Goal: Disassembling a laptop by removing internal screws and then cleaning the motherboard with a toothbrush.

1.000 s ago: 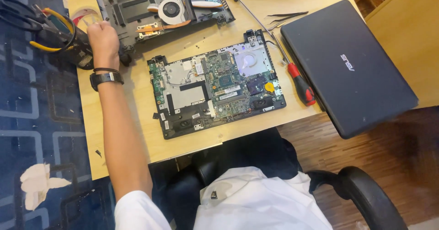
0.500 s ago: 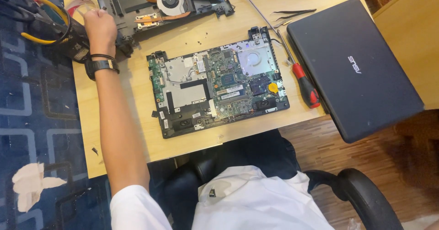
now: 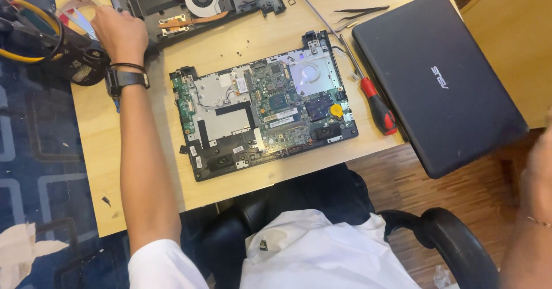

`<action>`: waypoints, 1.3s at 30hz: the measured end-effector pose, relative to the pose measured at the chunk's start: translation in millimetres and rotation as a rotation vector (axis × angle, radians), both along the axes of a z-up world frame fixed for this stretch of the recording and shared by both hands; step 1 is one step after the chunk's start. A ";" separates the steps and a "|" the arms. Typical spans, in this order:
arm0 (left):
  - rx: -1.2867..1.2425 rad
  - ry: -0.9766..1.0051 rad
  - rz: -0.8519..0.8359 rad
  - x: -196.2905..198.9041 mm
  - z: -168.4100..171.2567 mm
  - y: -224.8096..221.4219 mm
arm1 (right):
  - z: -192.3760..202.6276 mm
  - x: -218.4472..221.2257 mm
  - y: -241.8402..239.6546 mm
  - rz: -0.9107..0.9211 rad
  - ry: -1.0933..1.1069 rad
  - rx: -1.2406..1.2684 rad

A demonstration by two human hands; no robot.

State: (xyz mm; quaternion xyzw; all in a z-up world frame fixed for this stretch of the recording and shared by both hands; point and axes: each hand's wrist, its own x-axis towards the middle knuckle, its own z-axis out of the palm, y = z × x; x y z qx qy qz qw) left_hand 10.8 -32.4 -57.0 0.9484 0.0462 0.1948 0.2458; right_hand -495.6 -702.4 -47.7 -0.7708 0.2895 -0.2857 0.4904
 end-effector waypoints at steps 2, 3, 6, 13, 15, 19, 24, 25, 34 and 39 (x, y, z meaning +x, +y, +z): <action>0.033 -0.064 -0.020 -2.3 -0.7 -2.9 | 58.6 21.3 78.8 0.060 0.017 -0.345; 0.069 -0.128 -0.041 -6.2 -2.4 -2.3 | 86.4 21.2 124.2 0.135 0.038 -0.682; 0.091 -0.087 -0.040 -11.8 1.7 -8.3 | 117.5 44.3 191.5 0.322 0.072 -1.057; 0.091 -0.149 -0.128 -29.3 8.0 -18.2 | 100.6 70.4 232.9 0.228 0.370 -1.387; 0.090 -0.165 -0.194 -36.3 14.0 -22.5 | 99.9 72.1 234.2 0.199 0.359 -1.398; 0.125 -0.153 -0.232 -64.7 39.9 -40.9 | 99.8 71.6 229.4 0.268 0.343 -1.278; 0.183 -0.288 -0.275 -116.0 82.1 -82.8 | 97.2 68.3 224.7 0.316 0.330 -1.263; 0.180 -0.288 -0.275 -122.7 88.6 -94.0 | 95.6 67.7 227.5 0.315 0.333 -1.266; 0.140 -0.449 -0.442 -164.7 101.0 -140.9 | 83.3 69.3 243.7 0.213 0.261 -1.260; 0.030 -0.239 -0.536 -179.1 86.2 -157.5 | 69.2 68.1 246.3 0.177 0.223 -1.239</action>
